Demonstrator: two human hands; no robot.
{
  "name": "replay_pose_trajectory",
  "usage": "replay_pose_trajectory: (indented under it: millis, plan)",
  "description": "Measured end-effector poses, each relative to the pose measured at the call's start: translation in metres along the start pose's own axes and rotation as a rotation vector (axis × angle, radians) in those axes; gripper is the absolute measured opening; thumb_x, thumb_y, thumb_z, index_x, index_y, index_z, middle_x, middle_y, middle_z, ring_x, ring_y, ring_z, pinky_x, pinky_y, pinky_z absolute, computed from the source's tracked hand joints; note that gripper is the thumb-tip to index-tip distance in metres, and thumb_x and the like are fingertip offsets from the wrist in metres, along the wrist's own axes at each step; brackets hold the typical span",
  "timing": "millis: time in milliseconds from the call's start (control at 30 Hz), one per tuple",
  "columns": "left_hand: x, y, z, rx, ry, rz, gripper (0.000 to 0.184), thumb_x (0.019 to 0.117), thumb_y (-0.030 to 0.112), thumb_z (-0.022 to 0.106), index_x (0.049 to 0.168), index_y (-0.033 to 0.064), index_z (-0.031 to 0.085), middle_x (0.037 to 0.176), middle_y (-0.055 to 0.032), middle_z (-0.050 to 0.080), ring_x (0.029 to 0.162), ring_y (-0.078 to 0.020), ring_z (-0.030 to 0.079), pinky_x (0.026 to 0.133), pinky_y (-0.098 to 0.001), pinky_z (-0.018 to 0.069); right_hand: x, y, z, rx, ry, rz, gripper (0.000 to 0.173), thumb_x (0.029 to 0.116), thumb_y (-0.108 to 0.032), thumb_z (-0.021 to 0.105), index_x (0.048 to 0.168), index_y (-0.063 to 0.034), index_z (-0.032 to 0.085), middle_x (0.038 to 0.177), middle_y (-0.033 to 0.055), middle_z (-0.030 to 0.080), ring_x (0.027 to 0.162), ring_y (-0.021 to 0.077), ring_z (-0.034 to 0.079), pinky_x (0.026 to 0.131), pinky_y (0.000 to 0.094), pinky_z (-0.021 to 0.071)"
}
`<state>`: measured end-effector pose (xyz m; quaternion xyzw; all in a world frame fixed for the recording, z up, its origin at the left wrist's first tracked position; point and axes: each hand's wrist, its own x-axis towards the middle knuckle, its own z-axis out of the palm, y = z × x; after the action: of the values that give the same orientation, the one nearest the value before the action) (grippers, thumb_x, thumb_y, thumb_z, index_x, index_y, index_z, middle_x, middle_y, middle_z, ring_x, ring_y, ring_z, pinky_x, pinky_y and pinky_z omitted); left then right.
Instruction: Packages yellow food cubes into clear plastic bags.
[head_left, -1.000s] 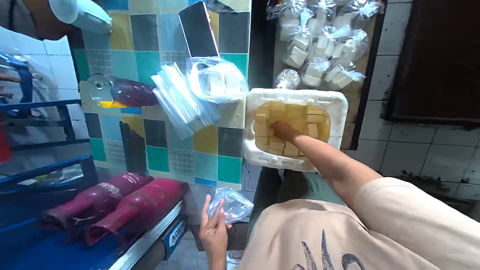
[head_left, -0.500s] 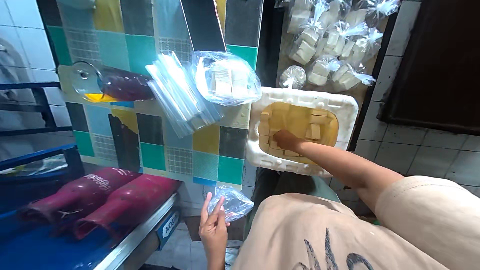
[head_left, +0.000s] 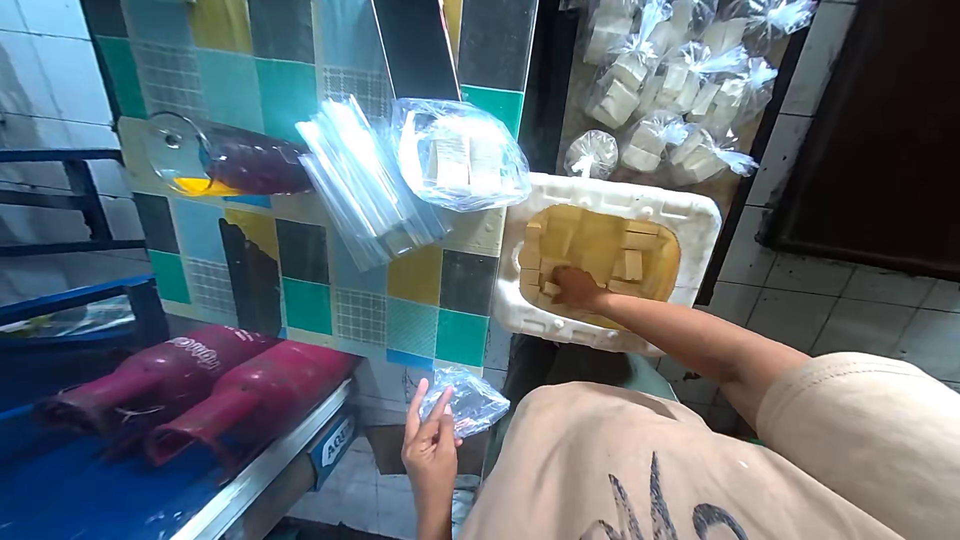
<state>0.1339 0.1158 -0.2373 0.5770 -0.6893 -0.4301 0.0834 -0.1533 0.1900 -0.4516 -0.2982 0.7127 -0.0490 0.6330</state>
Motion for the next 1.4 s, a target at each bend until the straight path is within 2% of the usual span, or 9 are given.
replay_pose_trajectory:
  millis: [200, 367, 500, 700, 900, 1067, 1233, 1300, 1400]
  plan:
    - [-0.005, -0.003, -0.002, -0.019, 0.017, -0.016, 0.028, 0.0912, -0.007, 0.055, 0.108, -0.0022, 0.076, 0.147, -0.0269, 0.048, 0.07, 0.0071, 0.058, 0.054, -0.0096, 0.0468, 0.003, -0.007, -0.055, 0.06, -0.04, -0.121, 0.034, 0.1002, -0.017, 0.065, 0.126, 0.0059, 0.064, 0.118, 0.0303, 0.066, 0.113, 0.0468, 0.064, 0.097, 0.0653, 0.0473]
    - [-0.007, 0.001, 0.001, 0.037, 0.013, -0.082, 0.021, 0.0818, -0.011, 0.054, 0.078, -0.0035, 0.072, 0.145, -0.029, 0.048, 0.07, 0.0042, 0.062, 0.055, -0.0129, 0.0504, 0.017, -0.005, -0.081, 0.02, 0.05, -0.137, 0.036, 0.1019, -0.01, 0.059, 0.134, 0.0045, 0.059, 0.125, 0.0307, 0.064, 0.119, 0.0474, 0.062, 0.102, 0.0637, 0.046]
    - [-0.006, 0.008, 0.0, 0.222, -0.047, -0.199, 0.03, 0.0979, -0.001, 0.046, 0.109, -0.001, 0.074, 0.155, -0.0267, 0.039, 0.081, -0.006, 0.064, 0.058, -0.0195, 0.0499, 0.032, 0.004, -0.069, 0.012, 0.051, -0.197, 0.037, 0.1017, -0.01, 0.063, 0.135, 0.0059, 0.058, 0.128, 0.03, 0.063, 0.121, 0.047, 0.061, 0.105, 0.0618, 0.0453]
    - [-0.006, 0.016, 0.001, 0.275, -0.096, -0.375, 0.049, 0.1011, 0.003, 0.046, 0.15, 0.0014, 0.048, 0.158, -0.029, 0.032, 0.097, -0.0298, 0.066, 0.064, -0.0382, 0.0558, 0.025, 0.003, -0.062, 0.041, 0.017, -0.212, 0.043, 0.1042, -0.01, 0.058, 0.142, 0.0071, 0.049, 0.129, 0.0321, 0.062, 0.12, 0.0478, 0.062, 0.104, 0.06, 0.046]
    - [-0.007, 0.008, 0.0, 0.284, -0.08, -0.272, 0.049, 0.0965, 0.007, 0.051, 0.145, 0.0004, 0.053, 0.155, -0.0287, 0.038, 0.119, -0.0355, 0.06, 0.075, -0.0437, 0.0569, 0.026, 0.005, -0.065, 0.096, -0.005, -0.19, 0.042, 0.1024, -0.011, 0.059, 0.139, 0.0068, 0.05, 0.125, 0.0312, 0.063, 0.115, 0.0455, 0.063, 0.1, 0.0594, 0.0481]
    - [-0.003, 0.01, 0.003, 0.248, -0.048, -0.131, 0.034, 0.0896, 0.002, 0.049, 0.118, -0.0022, 0.067, 0.152, -0.0275, 0.043, 0.122, -0.0277, 0.06, 0.081, -0.0358, 0.0556, 0.024, 0.0, -0.06, 0.075, -0.017, -0.177, 0.05, 0.0956, -0.01, 0.07, 0.139, 0.0062, 0.05, 0.124, 0.0315, 0.063, 0.115, 0.0467, 0.063, 0.099, 0.0615, 0.0482]
    - [0.016, 0.027, 0.007, 0.339, -0.103, 0.001, 0.06, 0.0861, -0.003, 0.042, 0.146, -0.0081, 0.049, 0.152, -0.0321, 0.043, 0.142, -0.0441, 0.043, 0.114, -0.0509, 0.0364, 0.026, -0.011, -0.048, -0.006, 0.0, -0.146, 0.071, 0.084, -0.008, 0.083, 0.144, 0.002, 0.046, 0.127, 0.0308, 0.062, 0.118, 0.0483, 0.062, 0.099, 0.0653, 0.0481]
    - [0.027, 0.035, 0.011, 0.324, -0.091, 0.058, 0.061, 0.0864, -0.001, 0.044, 0.147, -0.0091, 0.046, 0.152, -0.0319, 0.043, 0.141, -0.0425, 0.044, 0.114, -0.0491, 0.0368, 0.025, -0.012, -0.045, -0.049, 0.023, -0.151, 0.071, 0.084, -0.005, 0.082, 0.145, 0.0029, 0.047, 0.13, 0.0318, 0.061, 0.122, 0.05, 0.059, 0.102, 0.066, 0.0458]
    - [0.046, 0.046, 0.014, 0.266, -0.069, 0.134, 0.044, 0.0969, 0.009, 0.052, 0.137, -0.0053, 0.058, 0.144, -0.0278, 0.053, 0.123, -0.0307, 0.061, 0.096, -0.0404, 0.0531, 0.024, -0.008, -0.045, -0.054, 0.076, -0.154, 0.055, 0.0869, -0.006, 0.079, 0.135, 0.0074, 0.057, 0.127, 0.033, 0.062, 0.122, 0.0506, 0.059, 0.102, 0.0674, 0.0445]
